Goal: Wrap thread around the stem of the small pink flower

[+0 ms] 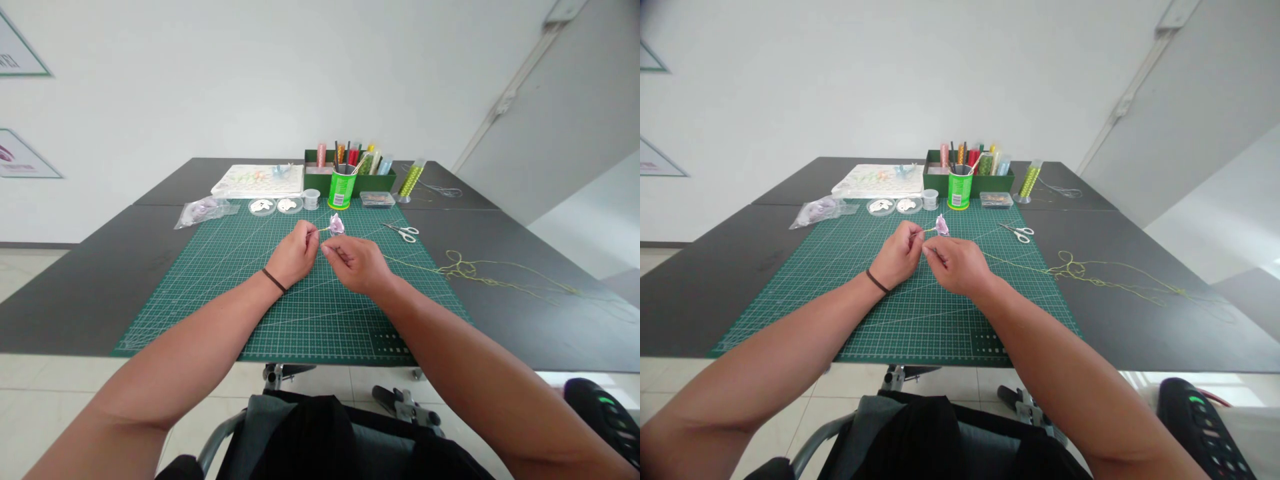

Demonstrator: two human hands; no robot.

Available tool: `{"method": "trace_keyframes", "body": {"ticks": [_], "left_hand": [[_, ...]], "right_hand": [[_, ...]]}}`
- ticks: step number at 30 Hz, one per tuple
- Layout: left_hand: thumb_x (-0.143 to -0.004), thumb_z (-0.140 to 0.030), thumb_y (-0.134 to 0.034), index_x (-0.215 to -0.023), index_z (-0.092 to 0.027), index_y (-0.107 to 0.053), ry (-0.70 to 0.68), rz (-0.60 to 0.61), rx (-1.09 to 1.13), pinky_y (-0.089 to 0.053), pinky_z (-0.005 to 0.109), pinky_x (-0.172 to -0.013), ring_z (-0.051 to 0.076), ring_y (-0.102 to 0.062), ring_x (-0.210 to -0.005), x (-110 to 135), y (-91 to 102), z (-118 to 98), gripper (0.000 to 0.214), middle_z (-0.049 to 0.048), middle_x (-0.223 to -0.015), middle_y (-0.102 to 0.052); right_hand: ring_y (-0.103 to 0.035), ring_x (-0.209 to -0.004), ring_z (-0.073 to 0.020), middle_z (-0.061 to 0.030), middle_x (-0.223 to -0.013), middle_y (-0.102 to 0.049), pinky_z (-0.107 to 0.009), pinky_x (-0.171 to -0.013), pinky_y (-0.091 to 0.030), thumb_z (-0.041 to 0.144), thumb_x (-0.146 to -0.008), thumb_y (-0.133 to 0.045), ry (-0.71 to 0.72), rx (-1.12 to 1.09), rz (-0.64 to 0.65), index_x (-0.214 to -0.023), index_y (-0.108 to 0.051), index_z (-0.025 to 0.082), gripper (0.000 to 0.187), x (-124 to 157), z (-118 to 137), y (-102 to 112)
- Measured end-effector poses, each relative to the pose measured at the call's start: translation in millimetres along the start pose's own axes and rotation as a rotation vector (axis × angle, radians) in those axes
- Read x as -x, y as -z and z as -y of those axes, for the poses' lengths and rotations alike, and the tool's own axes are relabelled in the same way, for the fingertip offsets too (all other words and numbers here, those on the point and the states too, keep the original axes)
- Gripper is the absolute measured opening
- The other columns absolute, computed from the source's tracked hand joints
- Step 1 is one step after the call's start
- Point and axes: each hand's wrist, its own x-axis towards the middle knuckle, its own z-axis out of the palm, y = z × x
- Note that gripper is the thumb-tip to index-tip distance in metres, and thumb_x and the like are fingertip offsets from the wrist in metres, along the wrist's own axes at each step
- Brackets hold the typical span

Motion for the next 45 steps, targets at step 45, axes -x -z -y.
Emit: {"method": "trace_keyframes", "body": {"ticks": [45], "left_hand": [[-0.086,-0.022,-0.056,-0.078,-0.018,-0.062,-0.170,0.189,-0.001,-0.044,0.027,-0.067,0.013,-0.056,-0.068,2,3.1,-4,0.012,-0.0012,-0.068,-0.059]], "right_hand": [[-0.057,-0.065,-0.0145,-0.0020,-0.074,-0.069,-0.029,-0.065,-0.042,0.032,-0.087,-0.058,-0.225,0.032,-0.194,-0.082,-0.073,0.022,0.019,-12,-32,18]]}}
